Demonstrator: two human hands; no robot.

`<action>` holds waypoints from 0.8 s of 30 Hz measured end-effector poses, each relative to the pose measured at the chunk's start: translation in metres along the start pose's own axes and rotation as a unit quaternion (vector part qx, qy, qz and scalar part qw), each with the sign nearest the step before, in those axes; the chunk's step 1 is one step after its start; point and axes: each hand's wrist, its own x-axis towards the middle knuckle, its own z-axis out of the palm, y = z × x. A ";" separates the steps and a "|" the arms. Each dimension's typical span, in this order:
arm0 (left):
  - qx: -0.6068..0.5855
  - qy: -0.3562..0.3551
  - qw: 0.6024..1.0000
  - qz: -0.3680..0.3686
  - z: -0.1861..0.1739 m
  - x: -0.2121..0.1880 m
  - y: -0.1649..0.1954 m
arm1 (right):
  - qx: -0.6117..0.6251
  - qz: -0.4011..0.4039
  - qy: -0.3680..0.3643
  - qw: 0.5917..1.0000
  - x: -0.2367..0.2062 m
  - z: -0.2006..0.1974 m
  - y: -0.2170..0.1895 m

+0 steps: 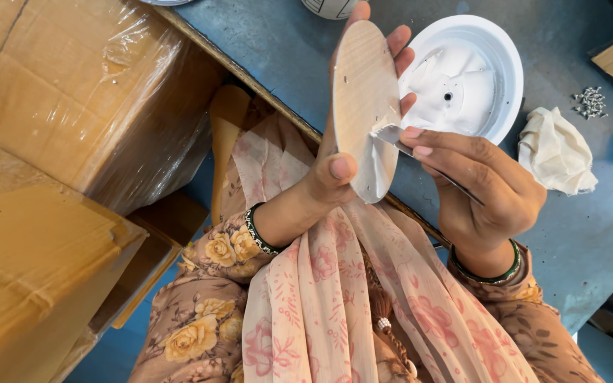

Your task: The person applies thermal paste to several metal backplates using a metal spreader, then presses LED boards onto the plates and seats the assemblies into white plastic fixture housings.

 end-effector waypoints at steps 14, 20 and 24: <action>0.074 0.015 0.997 0.008 0.006 0.001 0.003 | -0.012 0.051 0.003 0.999 -0.009 0.001 -0.002; 0.120 0.021 0.993 0.005 0.011 0.004 0.009 | 0.014 0.091 0.008 0.996 -0.014 -0.001 0.001; 0.129 0.022 0.991 0.002 0.006 0.005 0.007 | -0.003 0.091 -0.005 0.996 -0.010 -0.005 0.001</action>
